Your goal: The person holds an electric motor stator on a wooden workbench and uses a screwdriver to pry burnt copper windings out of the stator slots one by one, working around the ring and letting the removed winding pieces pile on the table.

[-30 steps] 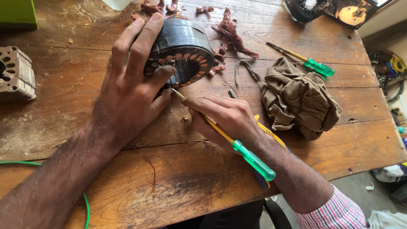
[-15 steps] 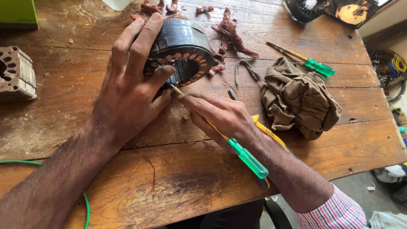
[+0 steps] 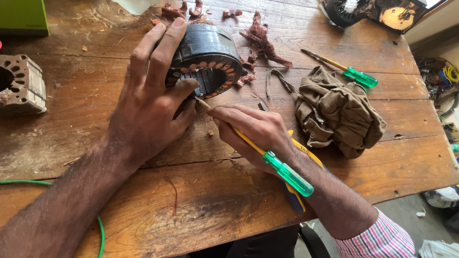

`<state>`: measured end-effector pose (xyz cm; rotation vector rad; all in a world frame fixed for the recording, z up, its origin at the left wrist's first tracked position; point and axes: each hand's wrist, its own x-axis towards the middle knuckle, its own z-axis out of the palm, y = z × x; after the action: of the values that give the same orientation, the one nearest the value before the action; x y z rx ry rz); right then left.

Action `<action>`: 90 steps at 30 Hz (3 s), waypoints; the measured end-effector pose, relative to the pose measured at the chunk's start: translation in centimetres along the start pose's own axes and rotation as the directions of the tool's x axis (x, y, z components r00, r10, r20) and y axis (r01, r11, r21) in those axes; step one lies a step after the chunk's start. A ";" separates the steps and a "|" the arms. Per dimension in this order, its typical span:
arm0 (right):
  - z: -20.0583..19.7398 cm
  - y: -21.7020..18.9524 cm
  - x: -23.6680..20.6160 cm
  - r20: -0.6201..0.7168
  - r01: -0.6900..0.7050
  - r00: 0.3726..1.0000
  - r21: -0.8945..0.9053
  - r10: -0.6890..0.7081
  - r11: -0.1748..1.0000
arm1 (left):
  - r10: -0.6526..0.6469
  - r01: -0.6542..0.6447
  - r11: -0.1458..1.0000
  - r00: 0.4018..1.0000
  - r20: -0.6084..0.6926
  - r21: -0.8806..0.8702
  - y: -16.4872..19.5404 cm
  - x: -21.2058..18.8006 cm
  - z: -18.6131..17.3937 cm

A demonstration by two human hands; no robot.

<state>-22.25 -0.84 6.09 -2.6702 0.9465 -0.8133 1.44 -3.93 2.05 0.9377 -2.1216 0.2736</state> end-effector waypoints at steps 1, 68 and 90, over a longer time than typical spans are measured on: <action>0.0 -0.1 0.0 -0.003 -0.001 1.000 -0.005 0.001 1.000 | -0.003 0.003 1.000 1.000 0.000 -0.007 0.0 0.0 0.0; 0.3 0.2 -0.5 -0.289 0.050 0.956 -0.007 -0.050 0.999 | -0.023 -0.016 0.868 0.997 0.071 0.496 0.1 -0.2 2.0; -0.7 -0.4 -1.1 -0.466 0.053 0.883 -0.015 -0.054 0.998 | 0.033 -0.124 0.832 0.984 0.175 0.541 2.0 1.1 1.0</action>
<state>-23.10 0.20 6.32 -2.5547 0.9647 -1.5167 -0.99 -3.55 2.36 1.2291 -2.2738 0.9223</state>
